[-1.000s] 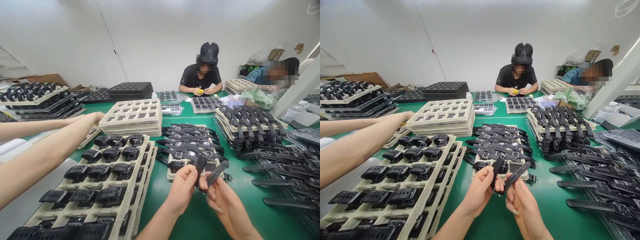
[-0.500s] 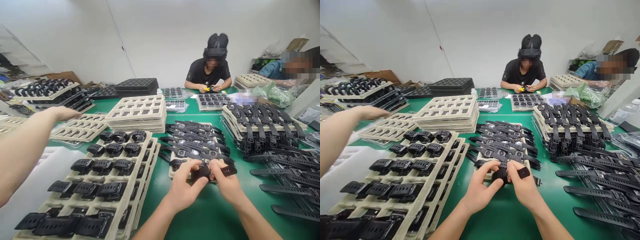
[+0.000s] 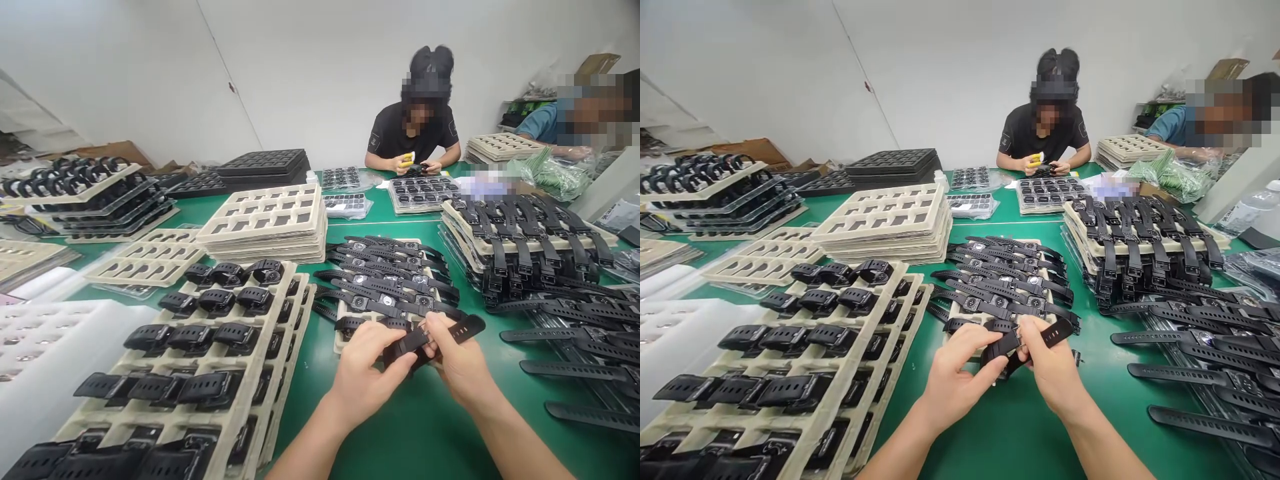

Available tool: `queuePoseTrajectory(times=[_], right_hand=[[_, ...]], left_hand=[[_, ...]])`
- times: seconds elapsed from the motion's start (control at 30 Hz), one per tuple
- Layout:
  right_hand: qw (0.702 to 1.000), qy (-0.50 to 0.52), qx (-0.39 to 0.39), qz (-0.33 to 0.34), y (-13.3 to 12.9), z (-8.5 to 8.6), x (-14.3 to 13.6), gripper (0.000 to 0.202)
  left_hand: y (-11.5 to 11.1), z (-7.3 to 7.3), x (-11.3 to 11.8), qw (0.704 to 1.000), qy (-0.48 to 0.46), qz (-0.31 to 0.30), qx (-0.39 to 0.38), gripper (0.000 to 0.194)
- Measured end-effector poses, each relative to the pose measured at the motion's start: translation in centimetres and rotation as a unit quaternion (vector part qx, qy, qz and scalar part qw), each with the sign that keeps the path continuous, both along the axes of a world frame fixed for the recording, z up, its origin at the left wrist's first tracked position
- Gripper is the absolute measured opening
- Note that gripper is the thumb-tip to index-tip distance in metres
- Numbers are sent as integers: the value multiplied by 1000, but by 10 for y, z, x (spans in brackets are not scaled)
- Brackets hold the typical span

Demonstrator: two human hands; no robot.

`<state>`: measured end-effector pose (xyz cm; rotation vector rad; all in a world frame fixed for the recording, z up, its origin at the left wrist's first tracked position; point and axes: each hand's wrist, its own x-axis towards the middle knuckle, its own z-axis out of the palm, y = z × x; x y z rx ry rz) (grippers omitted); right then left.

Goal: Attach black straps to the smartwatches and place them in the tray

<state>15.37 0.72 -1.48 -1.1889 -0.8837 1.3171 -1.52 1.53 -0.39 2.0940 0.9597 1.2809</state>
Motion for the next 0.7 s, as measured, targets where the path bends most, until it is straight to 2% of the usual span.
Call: queuePoseTrajectory(times=[0.1, 0.2, 0.27, 0.37, 0.43, 0.57, 0.7], right_hand=[[998, -40, 20, 39, 0, 5, 0, 58], [991, -92, 37, 88, -5, 13, -1, 57], [983, -108, 36, 141, -11, 17, -1, 55], [974, -123, 38, 187, -19, 18, -1, 61], [976, -132, 60, 162, -20, 15, -3, 62], [980, -123, 104, 112, -15, 5, -13, 55], [993, -65, 59, 77, -13, -3, -23, 49]], left_hand=[[-3, -1, 1, 999, 8, -24, -39, 17], [-5, -7, 3, 993, -17, -43, -109, 21], [-5, -11, 4, 978, -89, -43, -184, 28], [-3, -15, 6, 926, -230, -43, -295, 44], [-3, -15, 6, 903, -282, -50, -321, 50], [-5, -9, 7, 901, -286, -60, -322, 48], [-8, -5, 8, 898, -287, -89, -320, 44]])
